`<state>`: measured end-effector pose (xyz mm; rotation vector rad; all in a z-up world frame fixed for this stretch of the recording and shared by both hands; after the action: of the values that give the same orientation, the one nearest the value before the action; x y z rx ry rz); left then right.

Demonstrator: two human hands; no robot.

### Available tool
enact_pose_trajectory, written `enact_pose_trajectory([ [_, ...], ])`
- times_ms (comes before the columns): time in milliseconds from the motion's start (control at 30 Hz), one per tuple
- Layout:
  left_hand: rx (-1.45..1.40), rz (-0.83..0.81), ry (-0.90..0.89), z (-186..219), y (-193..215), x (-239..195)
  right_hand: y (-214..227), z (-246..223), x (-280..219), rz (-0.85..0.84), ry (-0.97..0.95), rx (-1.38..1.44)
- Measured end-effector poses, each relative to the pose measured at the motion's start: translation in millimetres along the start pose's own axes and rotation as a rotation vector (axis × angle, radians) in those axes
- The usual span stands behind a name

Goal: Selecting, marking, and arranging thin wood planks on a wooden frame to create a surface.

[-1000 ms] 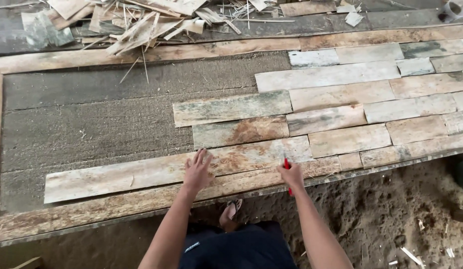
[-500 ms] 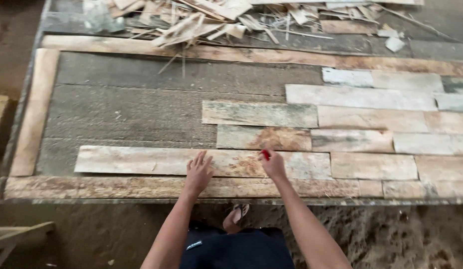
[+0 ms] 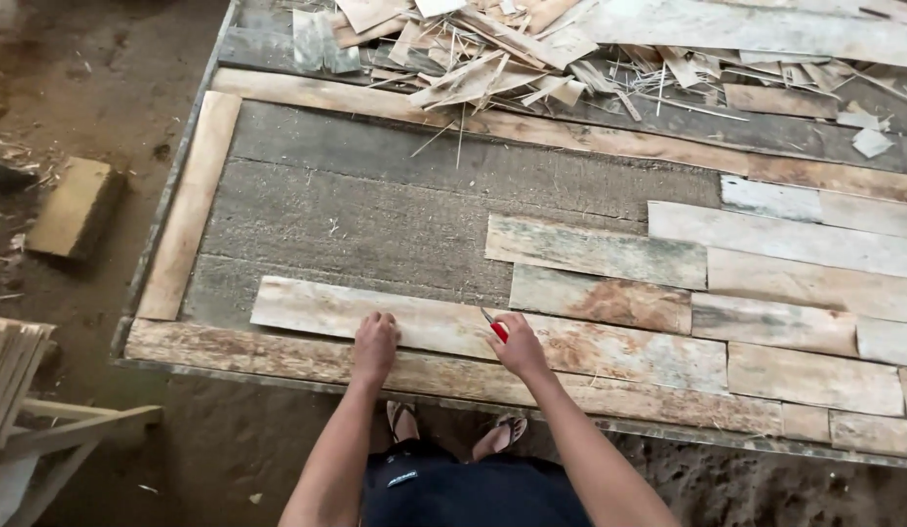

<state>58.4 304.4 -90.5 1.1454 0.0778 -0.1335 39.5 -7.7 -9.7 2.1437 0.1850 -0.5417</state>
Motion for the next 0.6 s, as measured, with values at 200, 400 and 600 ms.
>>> enact_pose_trajectory([
  [200, -0.11, -0.016, -0.127, -23, -28, 41, -2, -7, -1, 0.026, -0.027, 0.024],
  [400, 0.082, -0.191, -0.292, 48, 92, 36, 29, -63, -35, -0.1, -0.012, -0.032],
  [600, 0.289, -0.434, -0.366, 35, 85, 28, 32, -75, -44, -0.187, -0.043, -0.131],
])
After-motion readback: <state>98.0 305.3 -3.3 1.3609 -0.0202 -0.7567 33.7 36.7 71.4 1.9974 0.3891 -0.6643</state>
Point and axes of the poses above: each hand's wrist, its own x-axis towards the middle knuckle, its own y-axis out of the back of the hand, z = x × y, the point moved 4 cm from there along x, towards the middle knuckle, and after that the axes turned 2 degrees about -y, right-handed, at the moved point
